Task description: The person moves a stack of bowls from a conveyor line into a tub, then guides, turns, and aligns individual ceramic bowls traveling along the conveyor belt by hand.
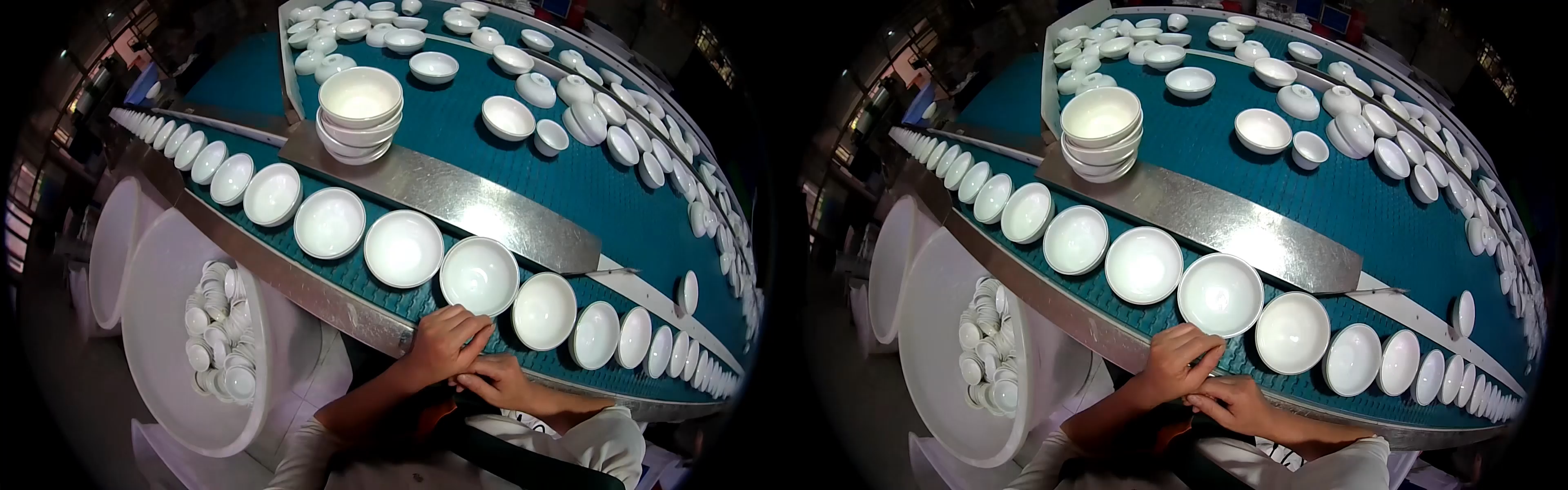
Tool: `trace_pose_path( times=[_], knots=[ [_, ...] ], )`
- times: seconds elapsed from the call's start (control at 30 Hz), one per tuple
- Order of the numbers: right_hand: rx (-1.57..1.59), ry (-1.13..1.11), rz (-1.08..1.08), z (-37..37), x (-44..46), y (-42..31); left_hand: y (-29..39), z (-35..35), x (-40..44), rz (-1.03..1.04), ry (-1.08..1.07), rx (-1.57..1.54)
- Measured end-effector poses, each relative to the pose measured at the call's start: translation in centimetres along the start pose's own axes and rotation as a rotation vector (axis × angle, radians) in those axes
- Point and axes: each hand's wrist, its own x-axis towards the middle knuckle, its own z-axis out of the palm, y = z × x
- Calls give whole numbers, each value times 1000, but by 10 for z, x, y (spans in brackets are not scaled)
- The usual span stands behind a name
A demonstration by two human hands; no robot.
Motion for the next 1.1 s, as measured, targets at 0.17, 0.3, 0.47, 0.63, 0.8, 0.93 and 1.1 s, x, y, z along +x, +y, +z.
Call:
trace_pose_path(
  times=[0.17, 0.3, 0.47, 0.63, 0.8, 0.93, 1.1],
  knots=[
    [12, -7, 0, -14, -23, 4, 10, 26, -7, -12, 17, 22],
    [27, 12, 13, -22, -41, 8, 18, 44, -9, -10, 3, 27],
    [-13, -10, -16, -39, -64, 10, 34, 67, -12, -31, -7, 36],
    [-17, -1, 15, -52, -84, 7, 50, 88, -13, -30, 24, 36],
    [-41, 1, 4, -64, -104, 9, 61, 109, -16, -24, 24, 26],
    [-16, 3, 4, -73, -120, 8, 71, 124, -19, -36, 1, 16],
    [-52, 10, -18, -85, -141, 12, 84, 143, -24, -79, -60, 11]
  ],
)
